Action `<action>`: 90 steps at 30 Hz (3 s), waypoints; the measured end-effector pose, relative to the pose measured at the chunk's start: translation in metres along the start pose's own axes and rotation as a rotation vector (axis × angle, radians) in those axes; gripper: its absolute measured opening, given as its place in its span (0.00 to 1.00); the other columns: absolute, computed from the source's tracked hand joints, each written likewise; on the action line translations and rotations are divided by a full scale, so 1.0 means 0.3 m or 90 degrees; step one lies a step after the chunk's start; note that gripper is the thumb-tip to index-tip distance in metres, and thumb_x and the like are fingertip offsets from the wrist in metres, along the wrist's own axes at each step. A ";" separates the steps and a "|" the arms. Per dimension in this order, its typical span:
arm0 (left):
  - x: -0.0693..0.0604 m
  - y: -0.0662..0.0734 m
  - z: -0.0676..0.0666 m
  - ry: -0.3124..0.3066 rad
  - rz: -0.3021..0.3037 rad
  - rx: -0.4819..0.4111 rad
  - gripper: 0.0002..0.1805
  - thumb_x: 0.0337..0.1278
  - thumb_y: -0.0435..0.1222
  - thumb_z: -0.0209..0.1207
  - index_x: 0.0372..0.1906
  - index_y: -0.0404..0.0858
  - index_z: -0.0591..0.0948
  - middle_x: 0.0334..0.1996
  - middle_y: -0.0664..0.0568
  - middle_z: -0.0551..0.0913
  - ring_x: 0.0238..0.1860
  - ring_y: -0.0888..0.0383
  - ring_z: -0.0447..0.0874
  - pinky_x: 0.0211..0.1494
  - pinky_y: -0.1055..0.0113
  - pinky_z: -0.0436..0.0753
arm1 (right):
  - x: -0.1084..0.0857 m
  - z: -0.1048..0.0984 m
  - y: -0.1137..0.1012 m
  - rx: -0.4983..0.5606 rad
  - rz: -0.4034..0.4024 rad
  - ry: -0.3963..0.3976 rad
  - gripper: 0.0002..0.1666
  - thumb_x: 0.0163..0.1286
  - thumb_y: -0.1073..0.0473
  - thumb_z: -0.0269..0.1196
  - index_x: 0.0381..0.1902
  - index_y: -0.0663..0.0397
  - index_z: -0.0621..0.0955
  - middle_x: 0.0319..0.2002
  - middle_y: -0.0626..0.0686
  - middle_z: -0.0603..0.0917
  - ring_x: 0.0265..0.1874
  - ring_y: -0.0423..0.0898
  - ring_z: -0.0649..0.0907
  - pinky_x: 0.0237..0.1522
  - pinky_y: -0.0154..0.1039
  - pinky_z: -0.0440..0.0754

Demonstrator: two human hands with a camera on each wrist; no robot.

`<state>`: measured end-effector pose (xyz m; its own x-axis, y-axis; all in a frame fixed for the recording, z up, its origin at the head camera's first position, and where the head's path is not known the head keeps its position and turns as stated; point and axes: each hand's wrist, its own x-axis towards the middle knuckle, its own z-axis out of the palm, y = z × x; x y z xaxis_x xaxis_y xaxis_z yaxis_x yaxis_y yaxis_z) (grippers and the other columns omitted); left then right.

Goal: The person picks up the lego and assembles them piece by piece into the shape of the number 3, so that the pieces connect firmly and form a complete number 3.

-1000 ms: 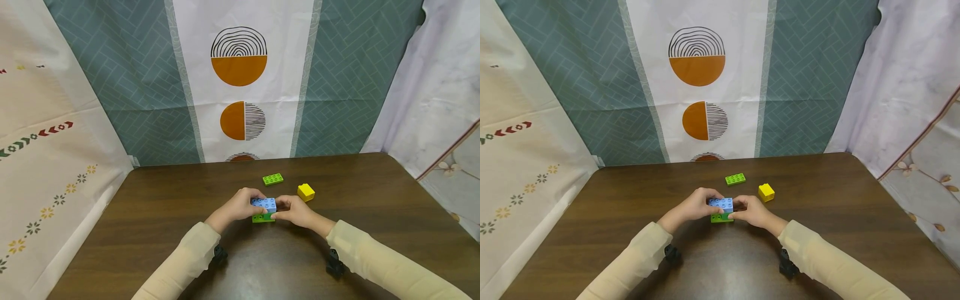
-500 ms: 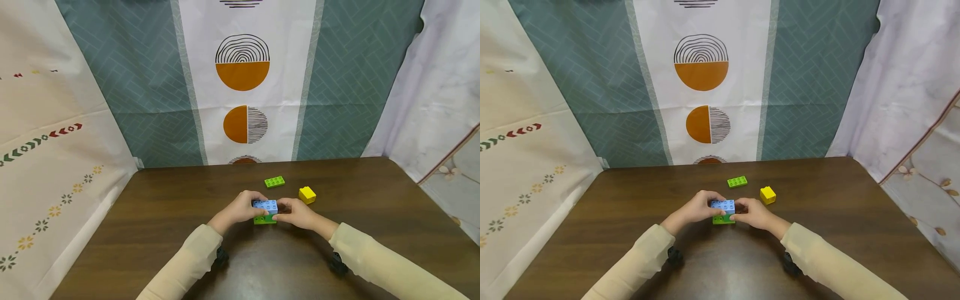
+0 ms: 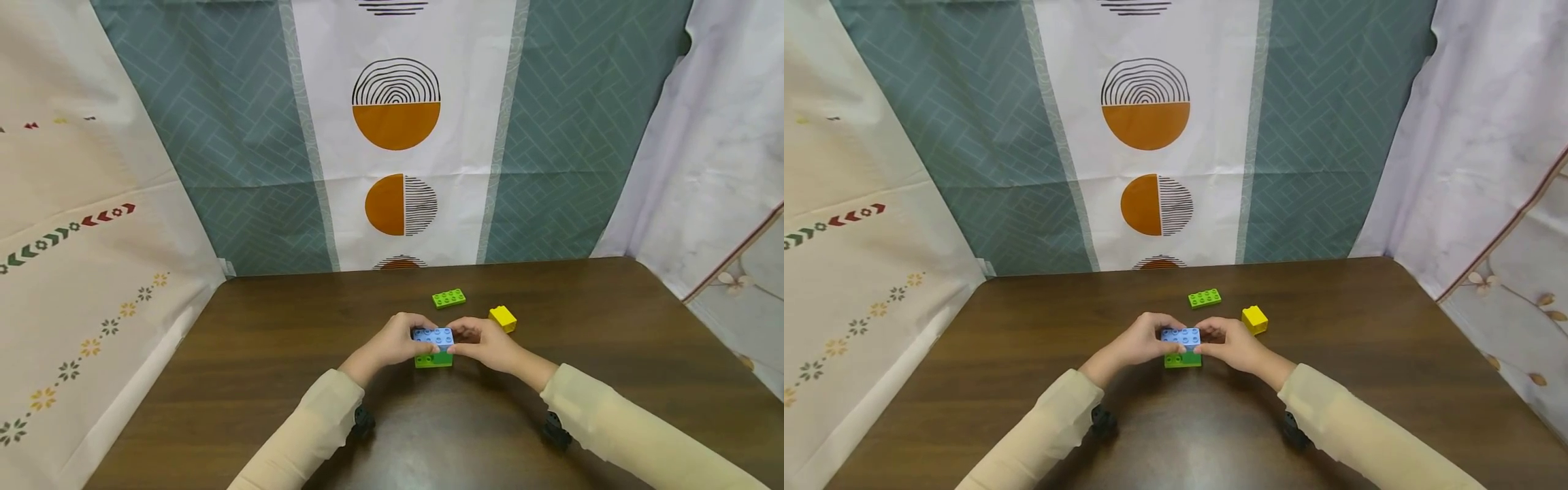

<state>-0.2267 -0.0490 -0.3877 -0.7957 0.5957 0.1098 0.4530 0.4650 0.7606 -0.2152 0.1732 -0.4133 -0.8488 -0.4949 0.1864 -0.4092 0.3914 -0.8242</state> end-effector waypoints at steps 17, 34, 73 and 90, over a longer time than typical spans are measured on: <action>-0.009 -0.002 0.014 0.024 -0.009 -0.012 0.16 0.52 0.33 0.67 0.47 0.33 0.82 0.41 0.45 0.84 0.33 0.62 0.75 0.37 0.73 0.77 | 0.000 -0.007 -0.001 -0.015 0.004 -0.025 0.21 0.64 0.58 0.64 0.51 0.67 0.78 0.44 0.59 0.83 0.40 0.47 0.81 0.47 0.38 0.81; -0.022 -0.039 0.032 0.053 0.019 -0.043 0.18 0.52 0.35 0.67 0.49 0.34 0.80 0.41 0.47 0.83 0.34 0.62 0.73 0.37 0.72 0.76 | -0.006 -0.002 -0.007 -0.042 0.018 -0.028 0.24 0.64 0.54 0.65 0.53 0.64 0.77 0.45 0.57 0.82 0.42 0.48 0.81 0.48 0.39 0.82; -0.024 -0.064 0.054 0.066 -0.025 -0.079 0.19 0.50 0.36 0.69 0.48 0.36 0.80 0.38 0.48 0.82 0.34 0.62 0.75 0.38 0.72 0.76 | 0.012 -0.107 -0.043 -0.141 -0.002 0.177 0.20 0.61 0.58 0.67 0.48 0.64 0.80 0.46 0.61 0.82 0.46 0.57 0.82 0.50 0.55 0.78; -0.030 -0.066 0.056 0.065 -0.039 -0.081 0.19 0.51 0.36 0.68 0.48 0.37 0.80 0.38 0.50 0.82 0.34 0.62 0.75 0.37 0.72 0.75 | -0.001 -0.185 0.036 -0.292 0.127 0.202 0.28 0.63 0.53 0.65 0.53 0.71 0.76 0.50 0.68 0.78 0.51 0.64 0.77 0.52 0.57 0.75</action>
<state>-0.2217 -0.0525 -0.4143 -0.8601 0.4959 0.1196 0.3527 0.4086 0.8419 -0.2380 0.2205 -0.3927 -0.9539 -0.1493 0.2602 -0.2747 0.7834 -0.5575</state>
